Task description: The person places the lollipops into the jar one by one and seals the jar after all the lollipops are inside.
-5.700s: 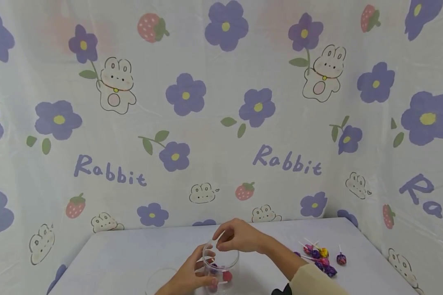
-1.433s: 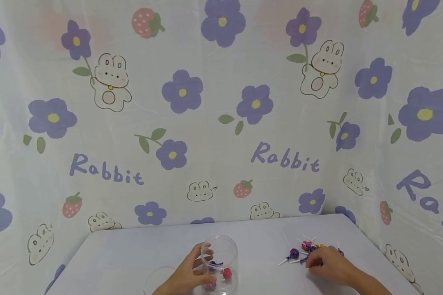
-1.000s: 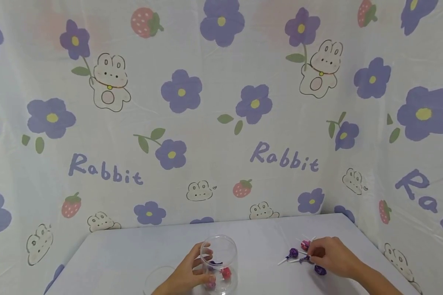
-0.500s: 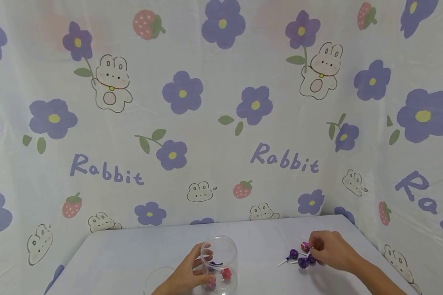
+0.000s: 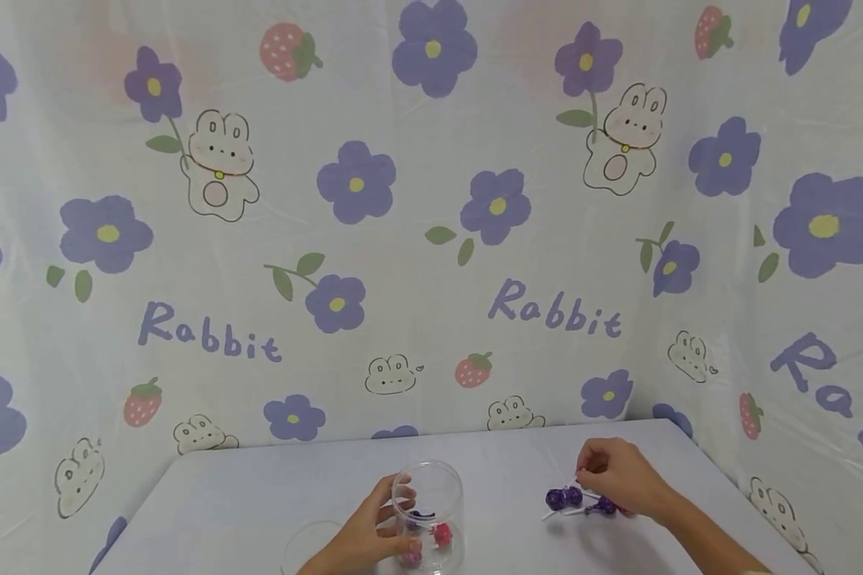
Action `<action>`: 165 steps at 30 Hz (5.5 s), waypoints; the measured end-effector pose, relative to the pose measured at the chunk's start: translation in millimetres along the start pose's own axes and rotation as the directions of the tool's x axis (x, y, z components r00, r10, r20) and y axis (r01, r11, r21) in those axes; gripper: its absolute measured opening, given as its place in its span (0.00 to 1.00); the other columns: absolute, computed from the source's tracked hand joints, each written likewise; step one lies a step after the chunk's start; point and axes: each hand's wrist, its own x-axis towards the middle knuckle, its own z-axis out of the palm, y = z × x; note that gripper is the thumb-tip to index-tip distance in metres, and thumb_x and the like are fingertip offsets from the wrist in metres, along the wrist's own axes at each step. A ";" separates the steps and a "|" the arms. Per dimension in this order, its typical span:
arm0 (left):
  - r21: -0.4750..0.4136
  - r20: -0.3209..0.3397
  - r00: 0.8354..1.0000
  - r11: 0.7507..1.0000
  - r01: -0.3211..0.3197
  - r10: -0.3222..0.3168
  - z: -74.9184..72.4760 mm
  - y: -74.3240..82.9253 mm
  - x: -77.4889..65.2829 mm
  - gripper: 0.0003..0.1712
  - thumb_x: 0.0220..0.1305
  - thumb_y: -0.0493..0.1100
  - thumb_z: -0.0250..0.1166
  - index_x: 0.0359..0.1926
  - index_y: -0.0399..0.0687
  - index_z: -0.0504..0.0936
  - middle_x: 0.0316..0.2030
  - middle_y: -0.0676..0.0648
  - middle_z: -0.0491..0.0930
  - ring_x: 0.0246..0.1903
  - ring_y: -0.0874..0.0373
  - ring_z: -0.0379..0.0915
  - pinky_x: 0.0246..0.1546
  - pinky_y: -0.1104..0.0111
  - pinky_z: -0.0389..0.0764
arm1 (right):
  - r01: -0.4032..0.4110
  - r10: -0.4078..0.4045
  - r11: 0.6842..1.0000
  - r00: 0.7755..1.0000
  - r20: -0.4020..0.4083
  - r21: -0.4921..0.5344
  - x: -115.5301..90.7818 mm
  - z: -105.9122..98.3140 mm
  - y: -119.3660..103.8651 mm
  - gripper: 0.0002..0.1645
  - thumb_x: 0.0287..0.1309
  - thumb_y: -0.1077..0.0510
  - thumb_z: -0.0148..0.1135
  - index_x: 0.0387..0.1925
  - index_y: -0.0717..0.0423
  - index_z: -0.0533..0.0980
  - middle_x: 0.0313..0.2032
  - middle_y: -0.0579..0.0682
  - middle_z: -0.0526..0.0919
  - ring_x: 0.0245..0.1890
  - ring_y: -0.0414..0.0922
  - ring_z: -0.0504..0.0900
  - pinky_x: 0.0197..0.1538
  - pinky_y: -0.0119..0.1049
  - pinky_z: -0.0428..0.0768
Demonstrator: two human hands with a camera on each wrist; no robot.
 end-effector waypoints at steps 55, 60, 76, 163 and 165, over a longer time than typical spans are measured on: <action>-0.010 -0.021 0.999 0.999 0.044 -0.045 -1.8 0.6 3.4 0.48 0.61 0.47 0.78 0.74 0.48 0.60 0.64 0.41 0.70 0.68 0.35 0.66 0.63 0.43 0.73 | 0.229 -0.243 0.956 0.968 0.061 0.186 79.9 89.0 -112.8 0.04 0.64 0.63 0.68 0.38 0.61 0.81 0.35 0.52 0.86 0.36 0.52 0.85 0.41 0.35 0.87; -0.009 -0.020 0.999 0.999 0.051 -0.051 -1.6 0.3 3.3 0.47 0.61 0.48 0.78 0.74 0.53 0.61 0.63 0.42 0.70 0.68 0.35 0.65 0.63 0.42 0.73 | 0.229 -0.251 0.952 0.964 0.089 0.201 83.7 98.5 -115.6 0.04 0.63 0.64 0.69 0.37 0.61 0.81 0.34 0.50 0.86 0.36 0.52 0.85 0.40 0.35 0.87; 0.007 -0.008 0.999 0.999 0.038 -0.038 -4.0 -1.5 1.9 0.49 0.62 0.49 0.78 0.75 0.47 0.59 0.66 0.41 0.69 0.68 0.35 0.67 0.62 0.45 0.75 | 0.327 -0.343 0.937 0.927 0.153 0.121 92.6 119.6 -120.3 0.07 0.61 0.63 0.71 0.41 0.58 0.83 0.35 0.44 0.88 0.36 0.42 0.87 0.44 0.33 0.86; 0.000 -0.003 1.000 1.000 0.005 -0.005 -2.0 -0.4 0.0 0.49 0.61 0.48 0.79 0.74 0.45 0.60 0.66 0.37 0.67 0.69 0.34 0.65 0.63 0.45 0.74 | 0.042 -0.042 0.999 0.999 0.004 0.005 12.8 -27.2 -1.5 0.14 0.68 0.59 0.68 0.50 0.63 0.81 0.41 0.50 0.86 0.40 0.46 0.86 0.44 0.32 0.85; -0.003 -0.003 1.000 1.000 0.008 -0.008 -1.8 -0.5 -0.3 0.49 0.61 0.48 0.79 0.74 0.45 0.60 0.66 0.37 0.68 0.69 0.34 0.65 0.63 0.45 0.73 | 0.026 -0.026 1.000 1.000 -0.012 -0.002 9.3 -32.7 3.5 0.14 0.68 0.59 0.68 0.51 0.63 0.80 0.41 0.51 0.86 0.41 0.47 0.86 0.44 0.32 0.85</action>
